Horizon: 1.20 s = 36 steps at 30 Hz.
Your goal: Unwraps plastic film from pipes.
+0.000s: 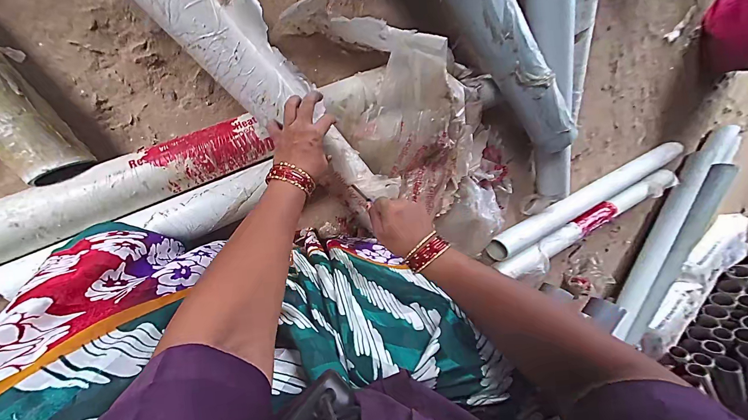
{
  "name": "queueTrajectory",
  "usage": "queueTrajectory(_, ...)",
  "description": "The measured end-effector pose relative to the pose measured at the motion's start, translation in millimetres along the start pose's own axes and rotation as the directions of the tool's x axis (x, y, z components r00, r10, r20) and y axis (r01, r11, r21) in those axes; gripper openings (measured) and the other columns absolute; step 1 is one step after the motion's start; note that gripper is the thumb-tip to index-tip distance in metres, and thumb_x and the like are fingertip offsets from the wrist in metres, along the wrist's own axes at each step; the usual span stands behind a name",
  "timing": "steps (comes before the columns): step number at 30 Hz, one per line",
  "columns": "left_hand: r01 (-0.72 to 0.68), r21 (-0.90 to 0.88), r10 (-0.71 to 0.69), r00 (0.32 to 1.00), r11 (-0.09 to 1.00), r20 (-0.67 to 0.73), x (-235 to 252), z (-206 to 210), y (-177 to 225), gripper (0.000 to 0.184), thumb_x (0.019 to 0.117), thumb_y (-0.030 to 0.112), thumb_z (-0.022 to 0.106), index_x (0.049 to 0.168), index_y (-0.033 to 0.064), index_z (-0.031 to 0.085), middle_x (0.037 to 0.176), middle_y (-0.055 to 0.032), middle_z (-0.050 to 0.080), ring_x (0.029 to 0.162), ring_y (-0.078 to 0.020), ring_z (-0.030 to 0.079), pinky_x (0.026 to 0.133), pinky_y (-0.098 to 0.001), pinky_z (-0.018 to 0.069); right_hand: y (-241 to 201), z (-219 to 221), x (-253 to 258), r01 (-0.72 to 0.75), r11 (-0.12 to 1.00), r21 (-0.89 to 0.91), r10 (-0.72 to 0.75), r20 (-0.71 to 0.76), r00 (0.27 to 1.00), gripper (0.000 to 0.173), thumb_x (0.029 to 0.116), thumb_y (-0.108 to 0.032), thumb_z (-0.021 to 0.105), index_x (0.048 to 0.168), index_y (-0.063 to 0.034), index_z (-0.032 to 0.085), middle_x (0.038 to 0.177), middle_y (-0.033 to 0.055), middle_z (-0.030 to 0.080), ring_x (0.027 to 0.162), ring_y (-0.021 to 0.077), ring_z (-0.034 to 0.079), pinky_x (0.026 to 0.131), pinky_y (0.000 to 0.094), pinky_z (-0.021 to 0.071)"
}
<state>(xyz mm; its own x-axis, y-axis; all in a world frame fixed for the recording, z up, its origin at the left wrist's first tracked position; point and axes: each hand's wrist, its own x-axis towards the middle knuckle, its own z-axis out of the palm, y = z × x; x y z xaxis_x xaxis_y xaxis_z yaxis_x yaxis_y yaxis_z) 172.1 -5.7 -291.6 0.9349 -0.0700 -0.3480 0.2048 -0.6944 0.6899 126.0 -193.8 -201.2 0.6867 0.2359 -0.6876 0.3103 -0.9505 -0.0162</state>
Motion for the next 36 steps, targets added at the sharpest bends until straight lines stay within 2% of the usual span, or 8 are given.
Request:
queueTrajectory(6,0.130,0.019,-0.127,0.985,0.991,-0.119,14,-27,-15,0.040,0.0847,0.021,0.080,0.125,0.0185,0.075,0.163,-0.0036,0.041,0.154,-0.0409,0.021,0.110,-0.0694,0.0261,-46,-4,48,-0.002,0.995,-0.101,-0.011,-0.130,0.991,0.038,0.1087,-0.021,0.040,0.109,0.0069,0.066,0.101,0.0269,0.071,0.097,0.0447,0.072,0.073,0.0571,0.0551)
queueTrajectory(16,0.155,-0.028,-0.156,0.987,0.987,-0.039,19,-41,-15,0.036,0.0890,0.010,0.071,0.123,0.0210,0.077,0.160,0.0067,0.046,0.155,-0.0355,0.023,0.109,-0.0692,0.0260,37,6,9,0.039,0.949,-0.314,0.063,0.307,0.950,0.036,0.1088,-0.018,0.040,0.109,0.0088,0.063,0.100,0.0300,0.069,0.099,0.0483,0.070,0.077,0.0621,0.0539)
queueTrajectory(20,0.079,-0.113,-0.111,0.946,0.990,-0.304,16,-43,-33,0.043,0.0847,0.002,0.070,0.127,0.0081,0.072,0.160,-0.0090,0.045,0.148,-0.0406,0.037,0.112,-0.0597,0.0356,20,-20,14,0.223,0.950,-0.216,-0.245,-0.077,0.967,0.038,0.1069,-0.019,0.042,0.091,0.0085,0.064,0.078,0.0277,0.067,0.076,0.0491,0.071,0.060,0.0602,0.0532)
queueTrajectory(22,0.122,-0.156,-0.174,0.905,0.980,-0.388,14,-47,-42,0.048,0.0860,0.006,0.073,0.134,0.0062,0.067,0.161,-0.0150,0.042,0.147,-0.0404,0.038,0.121,-0.0480,0.0293,-18,-41,46,0.234,0.955,-0.183,-0.261,-0.143,0.955,0.042,0.1089,-0.023,0.038,0.094,0.0065,0.064,0.085,0.0263,0.069,0.084,0.0471,0.072,0.066,0.0592,0.0536)
queueTrajectory(26,0.200,-0.225,-0.276,0.880,0.953,-0.387,10,-58,-51,0.045,0.0892,0.002,0.068,0.134,0.0074,0.068,0.155,-0.0099,0.053,0.142,-0.0355,0.046,0.120,-0.0447,0.0323,-67,-48,89,0.115,0.987,-0.116,-0.119,-0.026,0.993,0.047,0.1117,-0.026,0.032,0.107,0.0062,0.065,0.106,0.0276,0.071,0.105,0.0452,0.070,0.083,0.0613,0.0530)
queueTrajectory(29,0.208,-0.249,-0.288,0.892,0.946,-0.349,11,-67,-54,0.044,0.0908,0.001,0.067,0.134,0.0102,0.070,0.152,-0.0054,0.056,0.141,-0.0338,0.049,0.118,-0.0449,0.0336,-35,-19,68,0.096,0.983,-0.156,-0.089,0.055,0.995,0.043,0.1111,-0.022,0.035,0.106,0.0078,0.065,0.100,0.0287,0.071,0.099,0.0467,0.071,0.078,0.0607,0.0545)
queueTrajectory(33,0.183,-0.244,-0.258,0.912,0.952,-0.320,13,-69,-57,0.042,0.0926,0.003,0.066,0.134,0.0119,0.070,0.151,-0.0032,0.057,0.141,-0.0334,0.049,0.118,-0.0465,0.0348,22,-11,18,0.074,0.957,-0.280,0.033,0.359,0.933,0.050,0.1123,-0.026,0.027,0.118,0.0092,0.061,0.111,0.0320,0.068,0.111,0.0490,0.066,0.091,0.0623,0.0502)
queueTrajectory(36,0.106,-0.314,-0.245,0.862,0.944,-0.445,10,-57,-61,0.044,0.0917,0.001,0.065,0.136,0.0053,0.067,0.147,-0.0124,0.059,0.137,-0.0349,0.054,0.117,-0.0471,0.0374,12,-33,17,0.201,0.961,-0.189,-0.202,0.011,0.979,0.043,0.1082,-0.022,0.039,0.093,0.0084,0.065,0.081,0.0279,0.068,0.082,0.0480,0.071,0.069,0.0609,0.0532)
